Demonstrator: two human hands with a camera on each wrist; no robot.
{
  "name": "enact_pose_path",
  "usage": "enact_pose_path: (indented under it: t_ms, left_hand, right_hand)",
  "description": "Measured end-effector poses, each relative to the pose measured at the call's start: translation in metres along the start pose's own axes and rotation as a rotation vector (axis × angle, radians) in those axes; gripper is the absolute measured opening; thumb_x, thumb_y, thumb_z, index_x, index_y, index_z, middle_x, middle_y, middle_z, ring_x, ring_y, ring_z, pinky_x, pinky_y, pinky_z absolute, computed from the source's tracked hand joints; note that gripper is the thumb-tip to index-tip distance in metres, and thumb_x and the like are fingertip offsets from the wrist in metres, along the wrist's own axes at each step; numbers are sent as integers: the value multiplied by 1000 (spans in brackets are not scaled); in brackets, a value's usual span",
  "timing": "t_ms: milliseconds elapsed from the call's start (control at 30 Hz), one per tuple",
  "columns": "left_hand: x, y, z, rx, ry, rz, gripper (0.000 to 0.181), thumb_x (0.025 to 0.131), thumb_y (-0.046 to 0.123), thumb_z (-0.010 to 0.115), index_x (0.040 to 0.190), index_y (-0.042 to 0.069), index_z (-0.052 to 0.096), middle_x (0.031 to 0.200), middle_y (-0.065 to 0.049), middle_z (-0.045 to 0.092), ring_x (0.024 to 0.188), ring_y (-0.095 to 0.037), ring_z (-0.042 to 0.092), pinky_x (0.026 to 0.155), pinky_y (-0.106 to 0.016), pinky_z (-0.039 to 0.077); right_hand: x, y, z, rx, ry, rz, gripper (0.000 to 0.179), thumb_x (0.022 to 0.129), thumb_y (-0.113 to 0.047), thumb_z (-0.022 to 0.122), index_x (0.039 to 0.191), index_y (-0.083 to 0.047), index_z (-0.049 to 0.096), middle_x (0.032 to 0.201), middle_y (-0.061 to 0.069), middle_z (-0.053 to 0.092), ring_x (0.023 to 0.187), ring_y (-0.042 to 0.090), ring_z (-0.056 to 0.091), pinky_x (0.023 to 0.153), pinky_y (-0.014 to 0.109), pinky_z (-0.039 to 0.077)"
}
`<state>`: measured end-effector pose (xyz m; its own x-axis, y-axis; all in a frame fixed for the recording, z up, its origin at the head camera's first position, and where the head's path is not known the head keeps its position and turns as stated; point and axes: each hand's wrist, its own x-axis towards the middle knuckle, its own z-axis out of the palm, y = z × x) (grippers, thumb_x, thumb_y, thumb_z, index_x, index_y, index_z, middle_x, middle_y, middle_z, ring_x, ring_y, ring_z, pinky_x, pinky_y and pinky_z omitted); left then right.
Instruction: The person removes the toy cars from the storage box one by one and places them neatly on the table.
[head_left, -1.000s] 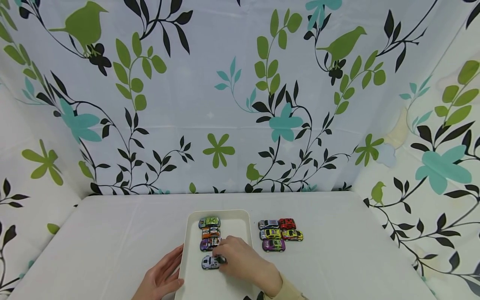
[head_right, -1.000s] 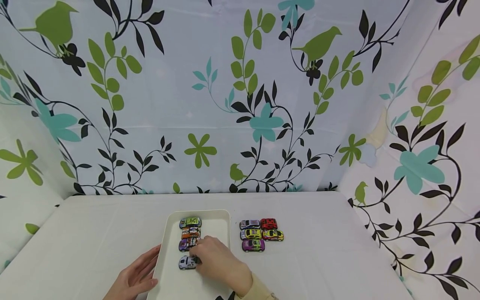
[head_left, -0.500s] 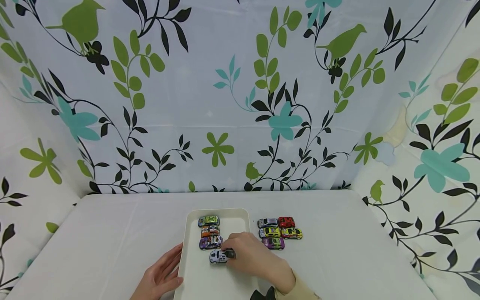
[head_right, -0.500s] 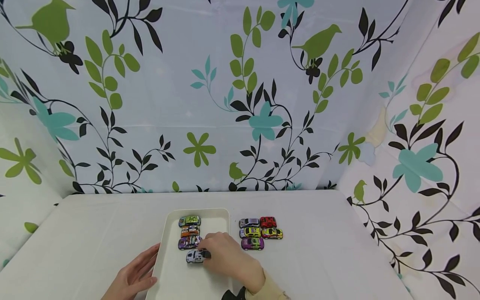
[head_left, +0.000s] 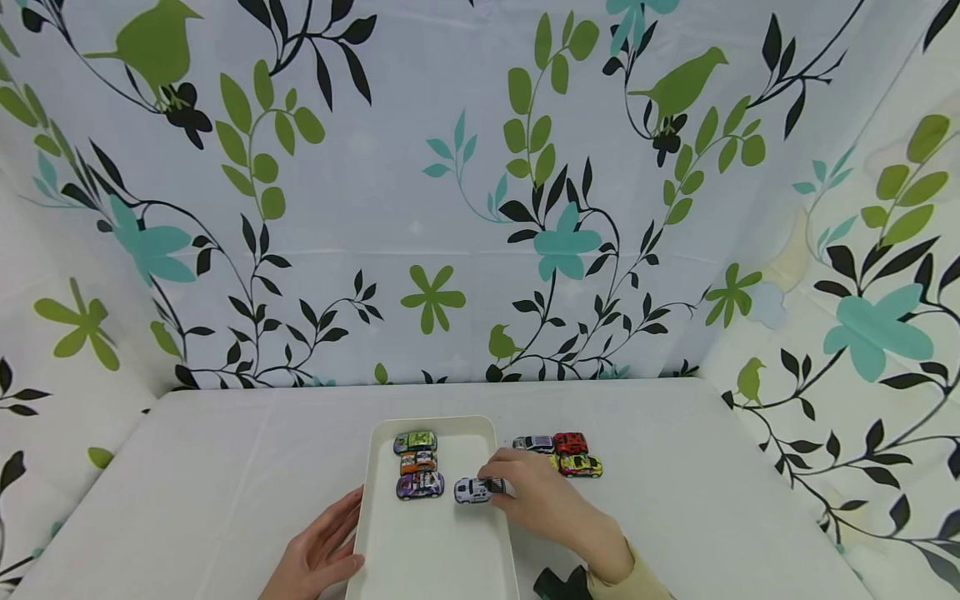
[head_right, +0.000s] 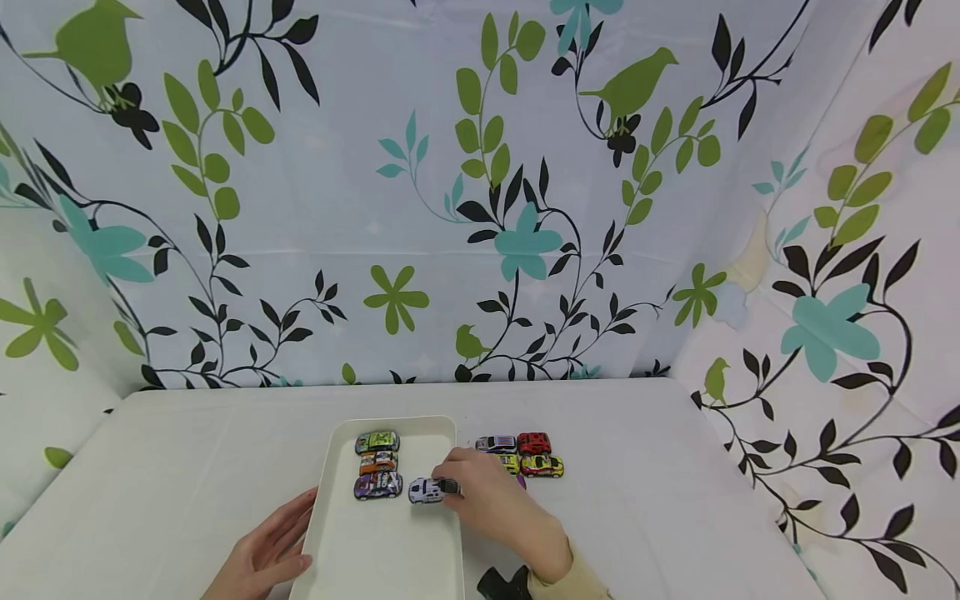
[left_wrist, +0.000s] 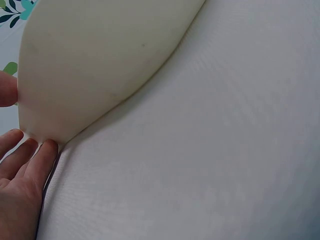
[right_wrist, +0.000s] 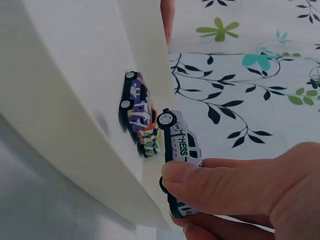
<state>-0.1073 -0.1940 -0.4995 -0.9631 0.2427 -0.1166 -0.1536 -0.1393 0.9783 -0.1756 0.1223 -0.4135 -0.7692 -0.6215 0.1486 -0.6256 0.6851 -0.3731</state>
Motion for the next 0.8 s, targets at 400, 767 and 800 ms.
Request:
enact_pose_path:
  t_ms: [400, 767, 800]
  left_hand:
    - [-1, 1, 1, -2, 21, -14, 80, 92, 2, 66, 156, -5, 19, 163, -25, 16, 121, 14, 48, 104, -18, 48]
    - [-1, 2, 1, 8, 22, -15, 81, 91, 3, 67, 156, -5, 20, 163, -24, 16, 122, 14, 48, 105, -19, 48]
    - [0, 1, 1, 9, 20, -15, 81, 92, 3, 67, 156, -5, 19, 163, -24, 16, 122, 14, 48, 105, -19, 48]
  right_hand:
    - [-20, 23, 0, -1, 98, 23, 26, 83, -2, 78, 107, -11, 76, 111, 1, 71, 105, 19, 65, 90, 35, 61]
    - [-40, 42, -4, -6, 191, 37, 31, 77, 1, 80, 106, -9, 75, 107, -1, 70, 98, 18, 66, 85, 36, 60]
    - [-42, 43, -4, -5, 199, 37, 32, 76, 2, 81, 106, -10, 75, 107, -1, 70, 97, 17, 66, 84, 36, 61]
